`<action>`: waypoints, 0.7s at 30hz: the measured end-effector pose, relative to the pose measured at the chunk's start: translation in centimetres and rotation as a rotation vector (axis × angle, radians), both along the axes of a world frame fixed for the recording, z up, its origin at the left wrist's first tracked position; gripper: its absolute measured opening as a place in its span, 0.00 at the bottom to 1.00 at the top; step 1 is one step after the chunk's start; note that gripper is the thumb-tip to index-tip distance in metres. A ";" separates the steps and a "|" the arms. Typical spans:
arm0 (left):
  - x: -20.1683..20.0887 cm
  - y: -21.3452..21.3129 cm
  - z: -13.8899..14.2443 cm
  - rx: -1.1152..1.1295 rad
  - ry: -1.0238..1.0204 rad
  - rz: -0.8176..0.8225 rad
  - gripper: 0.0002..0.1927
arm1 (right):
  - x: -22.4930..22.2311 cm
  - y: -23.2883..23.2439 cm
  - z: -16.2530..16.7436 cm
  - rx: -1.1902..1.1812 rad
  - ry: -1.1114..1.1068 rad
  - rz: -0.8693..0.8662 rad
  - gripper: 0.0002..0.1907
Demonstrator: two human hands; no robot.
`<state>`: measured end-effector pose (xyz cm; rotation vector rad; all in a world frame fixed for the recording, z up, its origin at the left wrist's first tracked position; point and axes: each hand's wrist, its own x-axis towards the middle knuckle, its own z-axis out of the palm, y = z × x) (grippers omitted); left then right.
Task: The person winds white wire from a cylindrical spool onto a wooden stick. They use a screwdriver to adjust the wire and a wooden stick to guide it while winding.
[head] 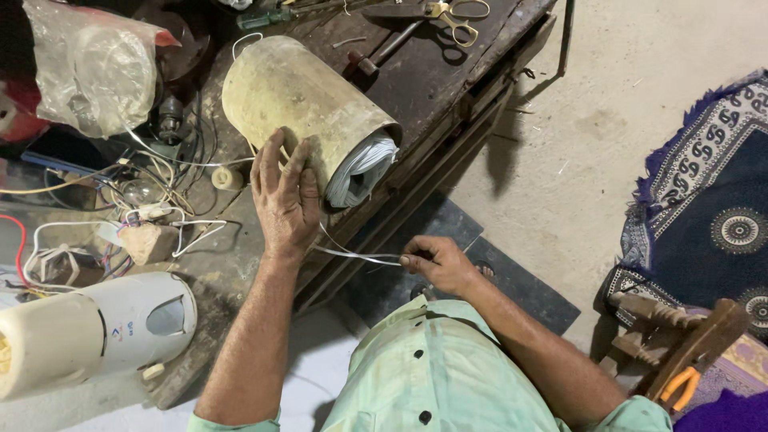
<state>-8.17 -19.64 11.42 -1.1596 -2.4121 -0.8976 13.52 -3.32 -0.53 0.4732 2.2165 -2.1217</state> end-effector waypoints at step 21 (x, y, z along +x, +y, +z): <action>-4.5 11.5 4.1 -0.109 0.046 -0.089 0.15 | -5.8 8.6 4.3 0.171 0.086 0.015 0.12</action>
